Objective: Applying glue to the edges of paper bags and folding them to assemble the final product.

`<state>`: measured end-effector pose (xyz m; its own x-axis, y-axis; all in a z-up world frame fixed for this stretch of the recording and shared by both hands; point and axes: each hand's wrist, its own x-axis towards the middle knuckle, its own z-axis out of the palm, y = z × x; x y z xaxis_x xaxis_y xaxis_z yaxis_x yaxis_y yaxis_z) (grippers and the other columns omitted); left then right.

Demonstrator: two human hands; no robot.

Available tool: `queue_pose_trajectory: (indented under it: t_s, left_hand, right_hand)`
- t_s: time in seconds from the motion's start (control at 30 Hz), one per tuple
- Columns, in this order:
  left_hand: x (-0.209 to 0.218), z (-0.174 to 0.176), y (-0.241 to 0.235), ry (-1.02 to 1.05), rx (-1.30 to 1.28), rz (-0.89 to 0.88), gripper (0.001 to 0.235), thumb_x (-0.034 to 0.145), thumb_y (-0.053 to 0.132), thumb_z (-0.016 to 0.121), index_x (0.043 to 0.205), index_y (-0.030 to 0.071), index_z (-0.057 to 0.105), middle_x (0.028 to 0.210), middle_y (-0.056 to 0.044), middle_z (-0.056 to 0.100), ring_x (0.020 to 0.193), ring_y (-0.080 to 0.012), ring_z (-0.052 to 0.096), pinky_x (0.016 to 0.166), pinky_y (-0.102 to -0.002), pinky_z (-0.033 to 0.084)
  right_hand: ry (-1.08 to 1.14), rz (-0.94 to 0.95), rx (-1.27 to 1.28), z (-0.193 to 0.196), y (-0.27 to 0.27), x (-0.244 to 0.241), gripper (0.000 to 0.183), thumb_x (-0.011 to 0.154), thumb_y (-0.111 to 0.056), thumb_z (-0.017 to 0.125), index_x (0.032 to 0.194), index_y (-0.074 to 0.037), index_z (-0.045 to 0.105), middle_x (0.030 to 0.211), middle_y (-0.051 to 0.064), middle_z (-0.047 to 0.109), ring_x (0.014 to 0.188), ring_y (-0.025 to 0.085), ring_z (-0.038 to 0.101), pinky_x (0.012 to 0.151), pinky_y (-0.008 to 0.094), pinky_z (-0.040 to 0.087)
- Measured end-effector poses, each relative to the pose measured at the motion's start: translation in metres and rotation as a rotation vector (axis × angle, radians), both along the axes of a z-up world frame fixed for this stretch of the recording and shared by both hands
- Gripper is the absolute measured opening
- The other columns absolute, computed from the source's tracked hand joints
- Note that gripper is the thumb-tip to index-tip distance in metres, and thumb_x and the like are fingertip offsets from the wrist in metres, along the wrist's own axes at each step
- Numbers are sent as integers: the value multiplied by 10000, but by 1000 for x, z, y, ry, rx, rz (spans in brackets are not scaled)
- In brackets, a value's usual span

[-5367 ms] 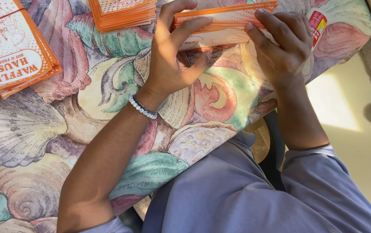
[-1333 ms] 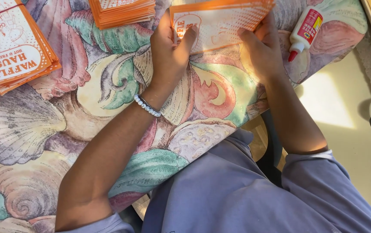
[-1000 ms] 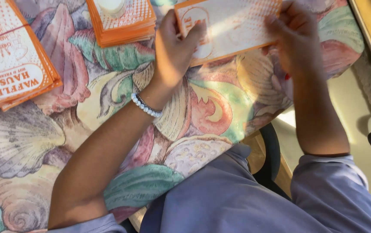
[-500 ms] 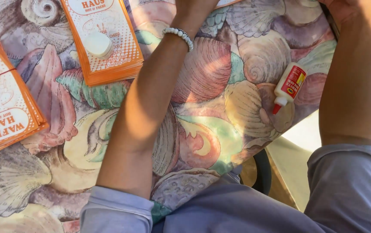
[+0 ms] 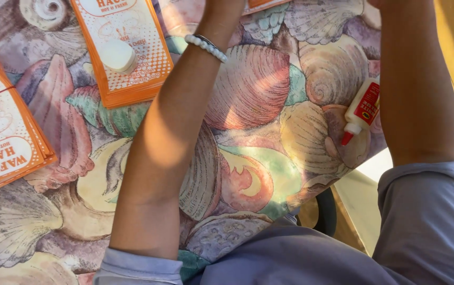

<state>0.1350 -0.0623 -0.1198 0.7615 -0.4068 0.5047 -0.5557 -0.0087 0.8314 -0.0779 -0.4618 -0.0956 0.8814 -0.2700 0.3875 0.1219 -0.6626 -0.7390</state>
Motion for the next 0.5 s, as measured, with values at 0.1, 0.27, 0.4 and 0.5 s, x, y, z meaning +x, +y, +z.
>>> queue_pose_trajectory:
  t_s: [0.1, 0.27, 0.4, 0.5]
  left_hand:
    - [-2, -10, 15, -50, 37, 6, 173, 918, 90, 772, 1027, 83, 638, 947, -93, 664, 825, -250, 638, 702, -367, 515]
    - [-11, -24, 28, -115, 91, -8, 163, 922, 76, 771, 1038, 76, 656, 954, -104, 679, 836, -274, 647, 711, -389, 509]
    - [-24, 113, -10, -177, 135, -9, 156, 926, 64, 770, 1046, 70, 671, 960, -113, 691, 844, -293, 653, 719, -407, 504]
    - [-24, 138, -15, -226, 166, -20, 152, 929, 56, 770, 1052, 65, 682, 964, -120, 700, 851, -308, 658, 724, -421, 500]
  right_hand:
    - [-7, 19, -65, -7, 6, 1, 125, 1089, -167, 789, 1124, -122, 678, 984, 21, 653, 840, 218, 634, 662, 376, 542]
    - [0, 28, -180, -15, 13, -9, 146, 1088, -198, 807, 1150, -124, 697, 1015, 25, 679, 876, 231, 651, 684, 381, 541]
    - [-3, 46, -271, 83, 88, 45, 168, 1087, -222, 822, 1170, -125, 713, 1041, 29, 700, 904, 242, 664, 702, 386, 539]
    - [-5, 50, -340, 103, 108, 55, 187, 1087, -240, 834, 1186, -125, 725, 1060, 32, 715, 925, 250, 674, 715, 389, 538]
